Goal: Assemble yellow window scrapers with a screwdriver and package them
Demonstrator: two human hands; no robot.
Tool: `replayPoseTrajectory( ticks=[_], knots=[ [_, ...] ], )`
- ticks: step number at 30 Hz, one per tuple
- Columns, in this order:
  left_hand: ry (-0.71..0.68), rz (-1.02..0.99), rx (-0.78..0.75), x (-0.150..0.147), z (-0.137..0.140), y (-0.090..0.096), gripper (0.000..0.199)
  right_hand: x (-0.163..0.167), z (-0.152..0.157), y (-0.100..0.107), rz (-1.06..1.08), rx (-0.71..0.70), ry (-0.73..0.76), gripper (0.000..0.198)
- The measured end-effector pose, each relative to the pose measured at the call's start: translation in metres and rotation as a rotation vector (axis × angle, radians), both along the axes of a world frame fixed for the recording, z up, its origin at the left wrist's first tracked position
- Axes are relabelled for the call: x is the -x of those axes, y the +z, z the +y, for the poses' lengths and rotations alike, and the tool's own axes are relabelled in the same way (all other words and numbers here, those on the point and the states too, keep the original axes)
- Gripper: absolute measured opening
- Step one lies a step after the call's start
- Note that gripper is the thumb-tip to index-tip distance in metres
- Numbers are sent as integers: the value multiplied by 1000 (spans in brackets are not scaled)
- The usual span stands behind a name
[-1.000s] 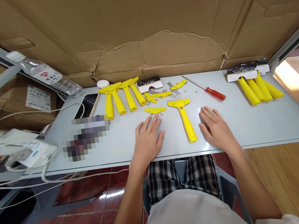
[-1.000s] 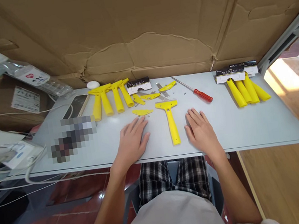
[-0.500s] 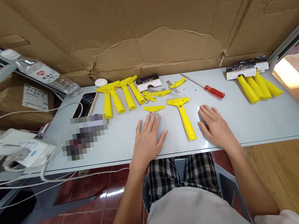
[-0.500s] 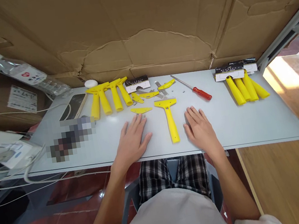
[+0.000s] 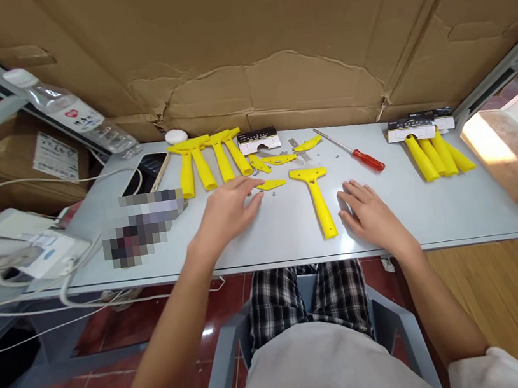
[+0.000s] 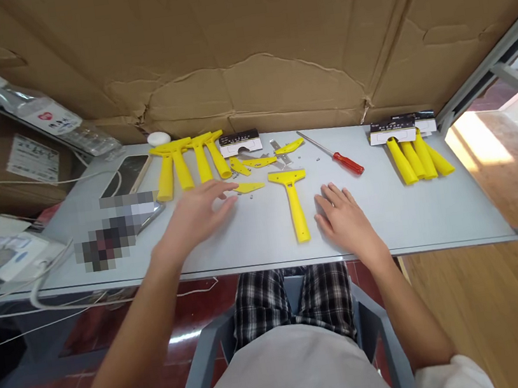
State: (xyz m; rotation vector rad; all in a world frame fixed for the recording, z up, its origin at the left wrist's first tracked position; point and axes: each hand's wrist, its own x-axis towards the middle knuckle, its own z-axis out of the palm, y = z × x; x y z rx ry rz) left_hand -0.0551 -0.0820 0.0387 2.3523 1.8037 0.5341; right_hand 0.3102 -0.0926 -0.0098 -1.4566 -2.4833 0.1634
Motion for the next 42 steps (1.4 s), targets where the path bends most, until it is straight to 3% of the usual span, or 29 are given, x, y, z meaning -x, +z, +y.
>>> replayPoseTrajectory(
  ticks=[4, 9, 14, 21, 26, 31, 42],
  knots=[
    [-82, 167, 174, 4, 51, 14, 41, -4, 14, 20, -68, 45, 54, 45],
    [-58, 183, 155, -10, 102, 25, 41, 2, 52, 54, -123, 130, 26, 45],
    [-31, 176, 135, -21, 122, 16, 37, 20, 105, 72, -98, 178, -19, 42],
    [-7, 99, 97, -35, 124, -3, 41, 24, 154, 58, 56, 74, 15, 36],
    [0, 111, 75, -38, 123, -10, 42, -3, 166, 42, 155, -31, -17, 36],
    [-9, 135, 62, -38, 122, -15, 43, -17, 168, 34, 134, -15, -5, 37],
    [-35, 149, 128, -35, 112, -3, 39, 26, 168, 21, 19, -124, 27, 45]
  ],
)
